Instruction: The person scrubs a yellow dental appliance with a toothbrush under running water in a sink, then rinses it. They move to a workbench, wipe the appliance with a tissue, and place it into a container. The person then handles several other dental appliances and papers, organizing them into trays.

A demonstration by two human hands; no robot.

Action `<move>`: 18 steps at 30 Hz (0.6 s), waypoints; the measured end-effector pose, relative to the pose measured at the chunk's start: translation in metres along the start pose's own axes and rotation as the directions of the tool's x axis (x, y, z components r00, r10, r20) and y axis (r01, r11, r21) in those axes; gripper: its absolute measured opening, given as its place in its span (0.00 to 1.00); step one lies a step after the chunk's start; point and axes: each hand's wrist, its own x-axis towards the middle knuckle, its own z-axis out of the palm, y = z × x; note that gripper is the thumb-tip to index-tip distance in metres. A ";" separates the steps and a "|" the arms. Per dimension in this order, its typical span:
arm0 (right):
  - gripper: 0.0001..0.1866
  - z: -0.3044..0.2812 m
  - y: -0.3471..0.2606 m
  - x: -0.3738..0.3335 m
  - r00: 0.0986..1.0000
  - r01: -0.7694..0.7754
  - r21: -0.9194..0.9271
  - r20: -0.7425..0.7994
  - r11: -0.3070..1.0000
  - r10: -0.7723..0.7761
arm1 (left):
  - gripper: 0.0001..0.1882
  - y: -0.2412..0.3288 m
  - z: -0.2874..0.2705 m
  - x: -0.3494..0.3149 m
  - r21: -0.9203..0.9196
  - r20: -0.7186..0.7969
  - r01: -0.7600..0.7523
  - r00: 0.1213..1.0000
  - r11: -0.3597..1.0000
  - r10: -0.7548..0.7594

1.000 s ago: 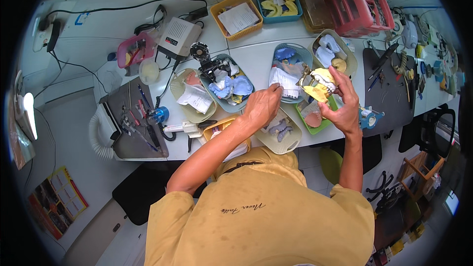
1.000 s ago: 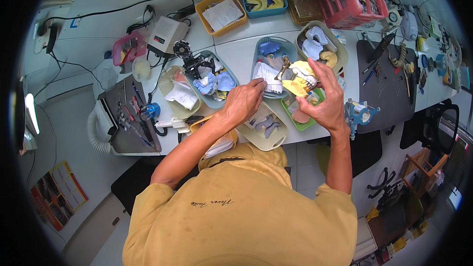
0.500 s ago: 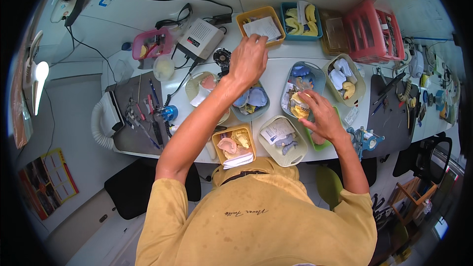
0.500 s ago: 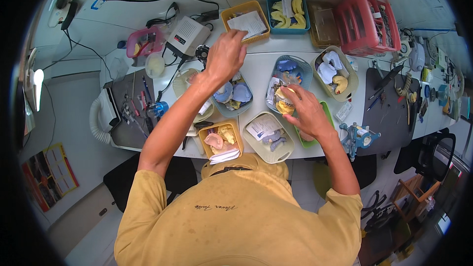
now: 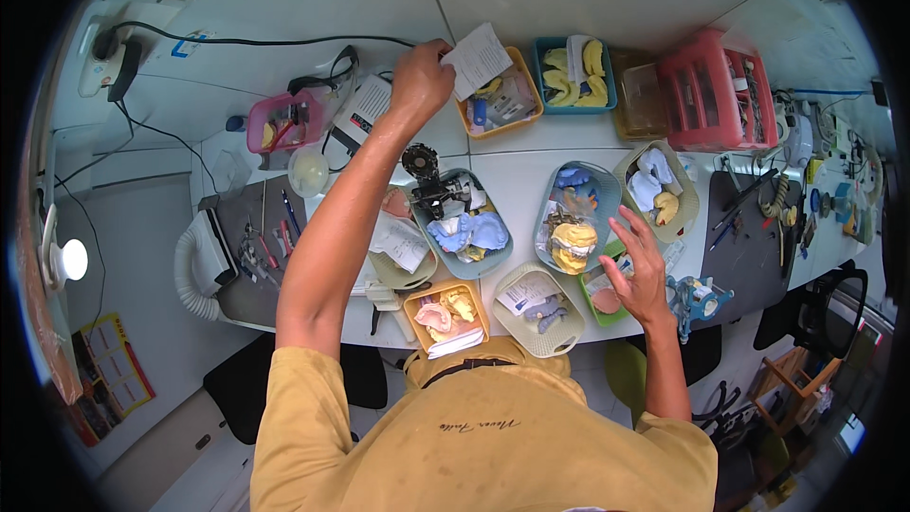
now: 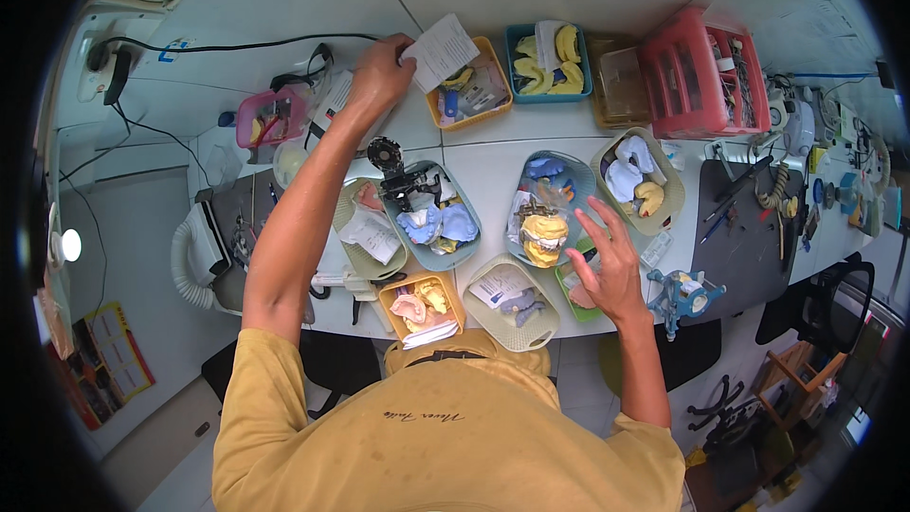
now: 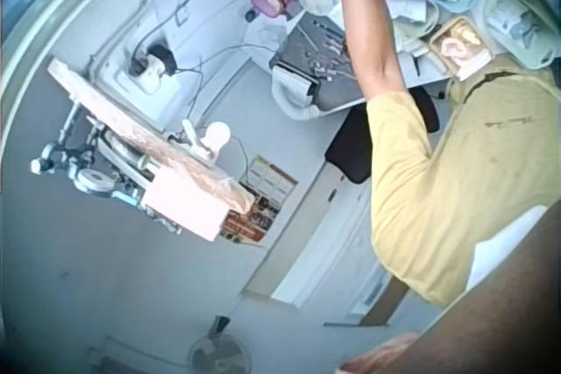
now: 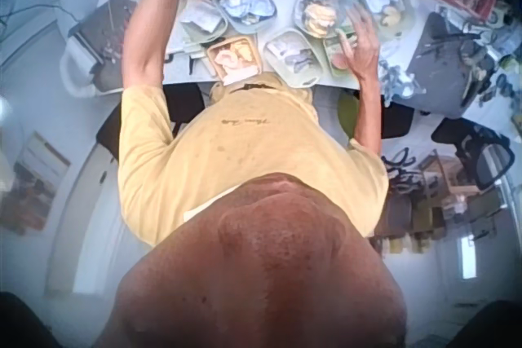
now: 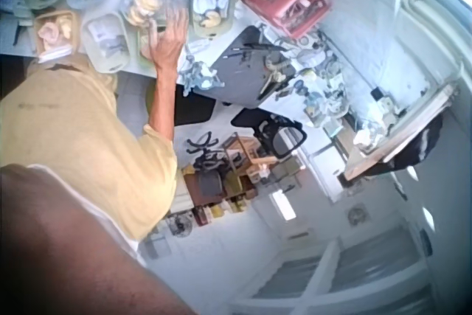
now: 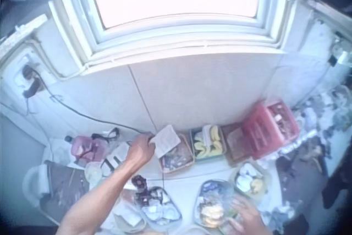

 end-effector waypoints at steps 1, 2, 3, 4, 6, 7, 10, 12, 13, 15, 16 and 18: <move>0.30 -0.001 0.002 0.002 0.999 -0.025 0.007 -0.041 1.000 0.026 | 0.17 0.001 -0.016 0.000 -0.026 -0.028 -0.006 1.000 1.000 0.005; 0.27 -0.003 0.003 0.005 0.995 -0.052 0.013 -0.081 0.999 0.053 | 0.16 0.004 -0.029 -0.001 -0.040 -0.066 0.025 0.997 0.999 -0.028; 0.25 -0.004 0.004 0.007 0.990 -0.075 0.021 -0.119 0.997 0.077 | 0.16 0.009 -0.043 -0.004 -0.051 -0.107 0.059 0.992 0.997 -0.064; 0.24 -0.003 0.006 0.009 0.988 -0.086 0.026 -0.127 0.996 0.089 | 0.15 0.009 -0.053 -0.007 -0.064 -0.151 0.094 0.983 0.994 -0.103; 0.23 -0.002 0.010 0.013 0.983 -0.109 0.035 -0.145 0.993 0.113 | 0.16 0.002 -0.064 -0.013 -0.028 -0.194 0.067 0.978 0.997 -0.071; 0.23 -0.001 0.010 0.015 0.983 -0.107 0.029 -0.145 0.994 0.110 | 0.16 -0.001 -0.066 -0.015 -0.010 -0.215 0.052 0.975 0.999 -0.053; 0.22 0.001 0.010 0.020 0.984 -0.103 0.019 -0.145 0.995 0.104 | 0.16 -0.002 -0.069 -0.024 -0.052 -0.182 0.111 0.976 0.992 -0.118; 0.22 0.001 0.010 0.022 0.985 -0.097 0.021 -0.138 0.995 0.099 | 0.16 -0.003 -0.069 -0.031 -0.048 -0.168 0.140 0.975 0.989 -0.146; 0.21 0.000 0.009 0.025 0.986 -0.089 0.031 -0.141 0.996 0.093 | 0.16 -0.004 -0.069 -0.035 -0.047 -0.162 0.153 0.974 0.987 -0.159; 0.21 -0.001 0.004 0.033 0.985 -0.077 0.053 -0.147 0.996 0.084 | 0.16 -0.007 -0.067 -0.044 -0.163 -0.141 0.210 0.962 0.964 -0.233; 0.20 -0.001 0.002 0.038 0.985 -0.059 0.050 -0.162 0.997 0.067 | 0.15 -0.007 -0.068 -0.049 -0.219 -0.126 0.237 0.955 0.946 -0.268; 0.19 0.000 -0.003 0.057 0.982 -0.021 0.043 -0.188 0.999 0.029 | 0.15 -0.004 -0.069 -0.060 -0.311 -0.099 0.291 0.937 0.905 -0.336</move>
